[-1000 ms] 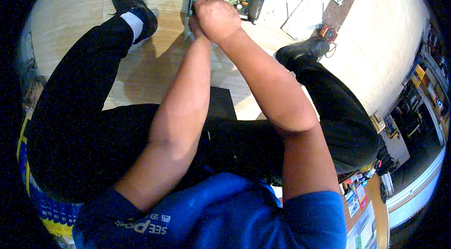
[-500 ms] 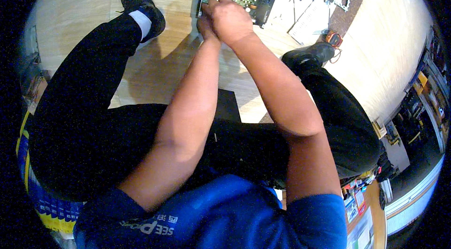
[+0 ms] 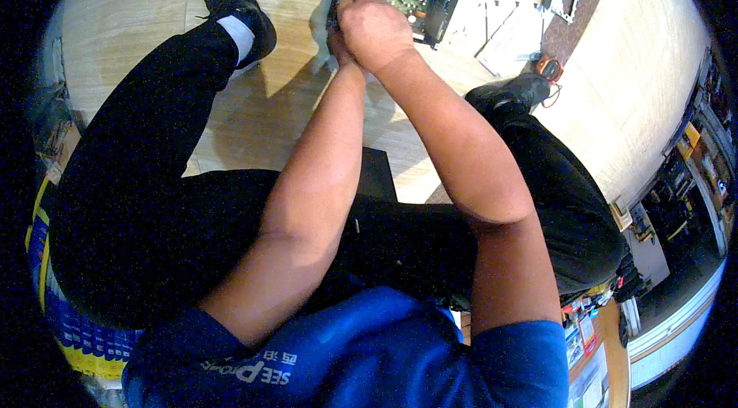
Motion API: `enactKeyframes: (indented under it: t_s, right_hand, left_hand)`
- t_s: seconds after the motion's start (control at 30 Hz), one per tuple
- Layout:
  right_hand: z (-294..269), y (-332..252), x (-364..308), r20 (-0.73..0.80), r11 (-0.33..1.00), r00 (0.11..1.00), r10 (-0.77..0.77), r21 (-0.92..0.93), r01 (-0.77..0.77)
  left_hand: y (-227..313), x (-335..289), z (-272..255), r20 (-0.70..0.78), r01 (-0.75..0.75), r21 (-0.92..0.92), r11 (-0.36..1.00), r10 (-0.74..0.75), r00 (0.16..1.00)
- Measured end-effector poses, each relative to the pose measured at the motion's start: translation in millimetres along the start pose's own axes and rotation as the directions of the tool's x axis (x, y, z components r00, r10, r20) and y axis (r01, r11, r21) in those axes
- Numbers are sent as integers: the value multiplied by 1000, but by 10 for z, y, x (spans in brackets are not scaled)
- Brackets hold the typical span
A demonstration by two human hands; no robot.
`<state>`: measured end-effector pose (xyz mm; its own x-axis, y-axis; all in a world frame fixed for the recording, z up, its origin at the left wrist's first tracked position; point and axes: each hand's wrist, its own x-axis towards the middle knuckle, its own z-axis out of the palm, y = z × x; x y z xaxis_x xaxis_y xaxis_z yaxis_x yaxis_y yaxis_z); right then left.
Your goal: The person works on the internal circuit board of an electronic device using a tool and by hand, fits the metal cover onto the unit, and inserts a connector into the rear port.
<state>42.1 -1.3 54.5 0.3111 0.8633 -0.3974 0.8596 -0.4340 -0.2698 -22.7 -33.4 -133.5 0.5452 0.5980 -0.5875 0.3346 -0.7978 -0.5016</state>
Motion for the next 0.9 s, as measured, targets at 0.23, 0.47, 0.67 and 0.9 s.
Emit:
enactKeyframes:
  t_s: [0.23,0.47,0.67,0.9]
  right_hand:
    - [60,17,39,5,1000,1000,4,-11,-4]
    - [32,153,45,39,998,998,56,-2,-56]
    - [-179,-259,183,18,990,994,-111,92,109]
    - [59,114,-11,-42,992,995,-87,90,91]
  left_hand:
    - [-20,13,-42,-6,60,-610,790,-81,997]
    - [-46,-65,-231,79,-96,760,643,55,995]
    - [-296,24,294,24,-34,818,574,24,999]
    - [-487,-123,-282,177,94,-657,748,32,984]
